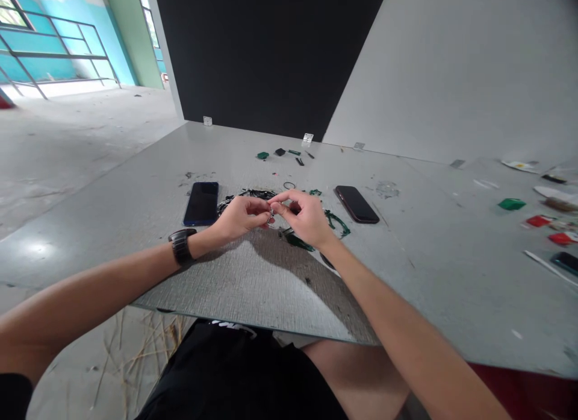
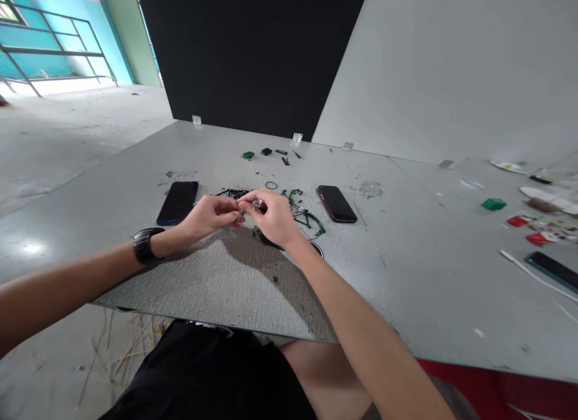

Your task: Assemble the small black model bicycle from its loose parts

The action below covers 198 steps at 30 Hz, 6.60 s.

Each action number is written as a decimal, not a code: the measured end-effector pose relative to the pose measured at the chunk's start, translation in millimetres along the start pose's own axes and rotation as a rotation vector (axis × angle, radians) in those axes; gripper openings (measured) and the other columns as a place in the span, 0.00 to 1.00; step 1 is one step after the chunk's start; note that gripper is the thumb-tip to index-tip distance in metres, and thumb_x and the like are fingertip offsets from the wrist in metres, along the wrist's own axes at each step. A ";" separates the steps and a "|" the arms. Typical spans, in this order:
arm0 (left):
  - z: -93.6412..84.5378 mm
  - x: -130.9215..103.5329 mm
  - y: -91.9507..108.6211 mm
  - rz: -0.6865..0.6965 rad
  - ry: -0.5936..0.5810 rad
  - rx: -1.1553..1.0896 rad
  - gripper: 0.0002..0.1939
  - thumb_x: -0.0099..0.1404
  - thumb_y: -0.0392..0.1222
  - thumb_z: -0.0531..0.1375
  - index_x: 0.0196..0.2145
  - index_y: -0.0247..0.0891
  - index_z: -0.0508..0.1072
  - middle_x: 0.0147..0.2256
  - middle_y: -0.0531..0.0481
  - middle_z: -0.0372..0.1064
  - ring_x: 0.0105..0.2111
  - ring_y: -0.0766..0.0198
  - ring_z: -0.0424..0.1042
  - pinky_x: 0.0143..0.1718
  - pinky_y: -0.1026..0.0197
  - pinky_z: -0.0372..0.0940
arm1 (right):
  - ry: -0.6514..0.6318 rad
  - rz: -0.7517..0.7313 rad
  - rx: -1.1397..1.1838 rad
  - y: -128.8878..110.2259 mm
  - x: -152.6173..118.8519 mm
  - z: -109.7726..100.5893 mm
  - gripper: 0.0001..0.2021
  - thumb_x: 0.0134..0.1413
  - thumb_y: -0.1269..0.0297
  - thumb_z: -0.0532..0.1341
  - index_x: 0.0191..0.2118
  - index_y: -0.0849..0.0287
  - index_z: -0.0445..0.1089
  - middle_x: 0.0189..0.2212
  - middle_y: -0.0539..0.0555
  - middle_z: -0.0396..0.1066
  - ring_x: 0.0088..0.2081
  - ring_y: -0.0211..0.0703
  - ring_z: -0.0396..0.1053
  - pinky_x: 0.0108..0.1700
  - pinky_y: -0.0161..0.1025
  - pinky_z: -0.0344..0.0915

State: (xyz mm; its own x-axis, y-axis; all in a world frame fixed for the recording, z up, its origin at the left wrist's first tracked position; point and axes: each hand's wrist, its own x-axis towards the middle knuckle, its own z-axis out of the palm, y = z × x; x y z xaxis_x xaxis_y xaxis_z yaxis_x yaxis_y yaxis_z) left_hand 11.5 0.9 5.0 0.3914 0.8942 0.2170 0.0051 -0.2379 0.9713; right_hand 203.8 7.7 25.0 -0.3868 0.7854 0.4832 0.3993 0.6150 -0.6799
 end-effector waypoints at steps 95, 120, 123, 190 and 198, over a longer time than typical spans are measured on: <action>-3.0 4.9 2.5 -0.108 0.166 -0.186 0.07 0.61 0.41 0.64 0.35 0.34 0.74 0.30 0.49 0.74 0.31 0.66 0.75 0.38 0.61 0.75 | -0.408 0.070 -0.468 51.5 3.1 -43.9 0.13 0.61 0.66 0.60 0.41 0.48 0.83 0.36 0.57 0.79 0.40 0.52 0.73 0.42 0.49 0.66; -3.4 5.1 1.9 -0.094 0.153 -0.193 0.06 0.61 0.40 0.64 0.34 0.34 0.74 0.30 0.50 0.73 0.31 0.67 0.75 0.38 0.62 0.75 | -0.484 0.016 -0.615 46.5 4.9 -42.7 0.17 0.66 0.70 0.53 0.46 0.55 0.80 0.41 0.59 0.77 0.43 0.50 0.72 0.47 0.48 0.66; -3.5 5.2 1.5 -0.099 0.156 -0.190 0.06 0.61 0.39 0.64 0.34 0.34 0.74 0.30 0.50 0.73 0.32 0.67 0.75 0.38 0.61 0.75 | -0.483 0.021 -0.634 44.1 5.9 -40.3 0.16 0.66 0.71 0.53 0.45 0.57 0.79 0.41 0.59 0.77 0.43 0.50 0.73 0.47 0.47 0.66; -8.2 5.2 -7.9 0.041 0.130 0.002 0.11 0.63 0.44 0.67 0.39 0.35 0.74 0.37 0.47 0.75 0.38 0.64 0.74 0.44 0.59 0.68 | -0.199 -0.037 -0.238 -3.5 3.4 -21.2 0.12 0.68 0.61 0.56 0.46 0.53 0.77 0.38 0.53 0.76 0.31 0.39 0.65 0.35 0.39 0.59; -7.8 4.7 -7.8 0.062 0.165 0.090 0.10 0.62 0.43 0.68 0.38 0.35 0.74 0.36 0.46 0.77 0.36 0.64 0.75 0.41 0.60 0.68 | -0.206 -0.065 -0.280 -4.7 3.7 -21.7 0.12 0.68 0.61 0.56 0.45 0.53 0.76 0.37 0.53 0.76 0.31 0.40 0.65 0.36 0.39 0.59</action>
State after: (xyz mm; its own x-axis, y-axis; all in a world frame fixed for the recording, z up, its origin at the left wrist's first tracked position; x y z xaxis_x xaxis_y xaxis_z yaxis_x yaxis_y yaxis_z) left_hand 6.1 10.0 -0.8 0.2371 0.9252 0.2961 0.0704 -0.3204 0.9447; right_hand 218.6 9.2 41.9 -0.5669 0.7309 0.3801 0.5698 0.6811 -0.4599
